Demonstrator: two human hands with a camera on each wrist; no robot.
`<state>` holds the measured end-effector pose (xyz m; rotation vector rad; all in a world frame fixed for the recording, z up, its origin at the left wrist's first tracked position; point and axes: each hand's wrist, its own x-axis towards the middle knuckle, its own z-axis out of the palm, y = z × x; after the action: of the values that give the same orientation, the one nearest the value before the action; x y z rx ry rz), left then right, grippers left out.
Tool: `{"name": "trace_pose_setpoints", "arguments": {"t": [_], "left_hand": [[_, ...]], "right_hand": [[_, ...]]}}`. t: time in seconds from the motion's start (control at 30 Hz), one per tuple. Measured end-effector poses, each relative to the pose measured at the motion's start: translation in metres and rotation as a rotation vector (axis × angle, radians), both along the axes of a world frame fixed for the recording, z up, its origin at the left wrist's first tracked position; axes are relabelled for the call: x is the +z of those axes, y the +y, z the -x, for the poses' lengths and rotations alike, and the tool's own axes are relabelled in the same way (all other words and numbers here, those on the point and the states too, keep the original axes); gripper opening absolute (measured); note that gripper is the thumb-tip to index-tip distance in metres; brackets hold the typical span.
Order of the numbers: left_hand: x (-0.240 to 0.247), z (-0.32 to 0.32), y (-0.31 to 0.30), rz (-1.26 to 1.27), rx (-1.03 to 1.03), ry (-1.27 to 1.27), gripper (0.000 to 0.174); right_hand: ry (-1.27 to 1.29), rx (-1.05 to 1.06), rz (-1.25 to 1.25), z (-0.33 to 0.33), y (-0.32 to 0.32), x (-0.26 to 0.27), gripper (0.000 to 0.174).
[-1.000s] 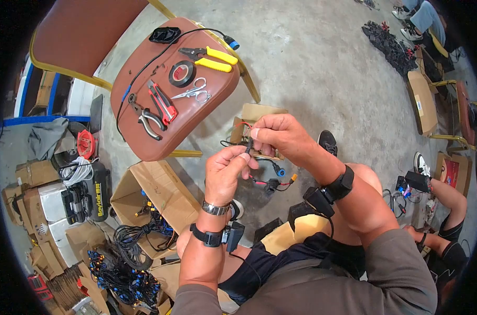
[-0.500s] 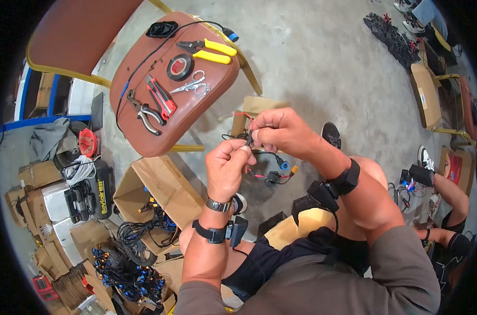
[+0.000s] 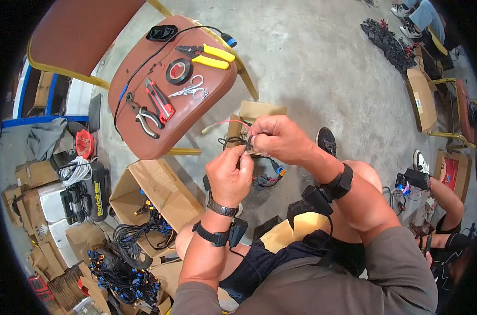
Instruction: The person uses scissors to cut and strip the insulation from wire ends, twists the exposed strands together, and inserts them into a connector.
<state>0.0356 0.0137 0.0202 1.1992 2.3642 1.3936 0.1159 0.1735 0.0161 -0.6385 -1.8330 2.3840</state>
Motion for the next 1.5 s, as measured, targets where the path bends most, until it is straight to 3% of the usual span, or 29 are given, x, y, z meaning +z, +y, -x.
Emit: {"name": "trace_pose_setpoints", "arguments": {"t": [0.3,0.5,0.7,0.8,0.9,1.0,1.1,1.2,1.5], "left_hand": [[-0.004,-0.003,-0.003,-0.022,0.015,-0.462,0.011],[0.001,0.002,-0.004,-0.093,0.028,-0.955,0.013],[-0.01,0.009,-0.01,-0.332,-0.13,-1.458,0.015],[-0.011,0.011,-0.009,-0.373,-0.186,-1.489,0.017],[-0.011,0.011,-0.007,-0.29,-0.168,-1.391,0.017],[-0.011,0.01,-0.004,-0.183,-0.073,-1.013,0.015],[-0.012,0.005,-0.001,-0.203,-0.045,-0.815,0.011],[-0.008,0.005,0.001,-0.235,-0.015,-0.727,0.017],[-0.002,0.01,-0.009,-0.075,-0.117,-0.46,0.028]], "right_hand": [[0.068,-0.022,0.029,-0.001,-0.001,-0.003,0.008],[0.033,0.014,0.167,-0.003,0.002,0.003,0.01],[0.086,0.051,0.307,-0.003,-0.001,0.0,0.011],[0.064,0.071,0.385,-0.004,-0.001,0.0,0.012],[0.034,0.01,0.351,-0.002,-0.001,0.001,0.012],[0.039,0.007,0.278,-0.001,0.001,0.0,0.009],[0.034,-0.029,0.047,0.0,0.0,0.004,0.009],[-0.019,0.006,0.011,-0.002,-0.002,-0.002,0.011],[0.142,0.05,-0.524,-0.004,-0.003,-0.005,0.006]]}}
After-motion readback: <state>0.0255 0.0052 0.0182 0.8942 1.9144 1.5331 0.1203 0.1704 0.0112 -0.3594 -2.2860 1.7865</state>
